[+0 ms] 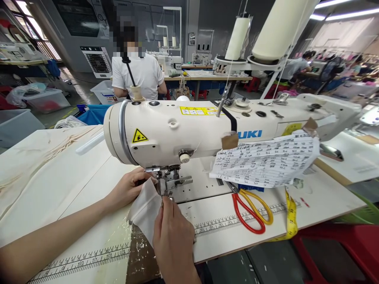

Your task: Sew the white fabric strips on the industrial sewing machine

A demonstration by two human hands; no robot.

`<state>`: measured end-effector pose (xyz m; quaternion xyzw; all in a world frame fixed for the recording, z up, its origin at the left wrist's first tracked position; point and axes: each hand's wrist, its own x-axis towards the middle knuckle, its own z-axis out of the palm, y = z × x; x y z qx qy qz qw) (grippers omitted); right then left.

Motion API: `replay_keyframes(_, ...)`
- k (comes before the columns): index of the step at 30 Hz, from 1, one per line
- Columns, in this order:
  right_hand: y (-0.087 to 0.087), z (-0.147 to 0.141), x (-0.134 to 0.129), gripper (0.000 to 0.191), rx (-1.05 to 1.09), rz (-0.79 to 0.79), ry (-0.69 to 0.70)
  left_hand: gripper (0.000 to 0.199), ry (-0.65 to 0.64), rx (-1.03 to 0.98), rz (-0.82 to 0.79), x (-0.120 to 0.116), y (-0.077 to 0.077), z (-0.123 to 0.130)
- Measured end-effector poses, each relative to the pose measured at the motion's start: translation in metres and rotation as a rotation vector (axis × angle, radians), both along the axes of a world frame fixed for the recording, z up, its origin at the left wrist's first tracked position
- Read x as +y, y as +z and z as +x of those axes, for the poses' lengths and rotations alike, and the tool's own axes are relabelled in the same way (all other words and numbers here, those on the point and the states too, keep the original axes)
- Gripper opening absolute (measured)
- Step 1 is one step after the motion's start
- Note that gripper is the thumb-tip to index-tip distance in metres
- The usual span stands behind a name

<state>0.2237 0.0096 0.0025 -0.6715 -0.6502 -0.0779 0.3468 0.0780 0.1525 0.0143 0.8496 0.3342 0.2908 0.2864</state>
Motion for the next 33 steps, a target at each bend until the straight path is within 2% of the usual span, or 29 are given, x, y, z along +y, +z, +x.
replay_keyframes(7, 0.0014, 0.0003, -0.0009, 0.039, 0.045, -0.020, 0.018, 0.025, 0.003, 0.013, 0.011, 0.0004, -0.0001, -0.0006)
replay_keyframes(21, 0.0013, -0.0011, 0.0022, 0.045, 0.004, -0.001, -0.001, 0.022, -0.009, 0.017, 0.027, 0.0002, 0.0004, -0.0008)
replay_keyframes(33, 0.0021, -0.0017, 0.0011, 0.041, 0.013, 0.001, -0.004, 0.025, 0.001, 0.047, 0.041, 0.0003, 0.0016, -0.0010)
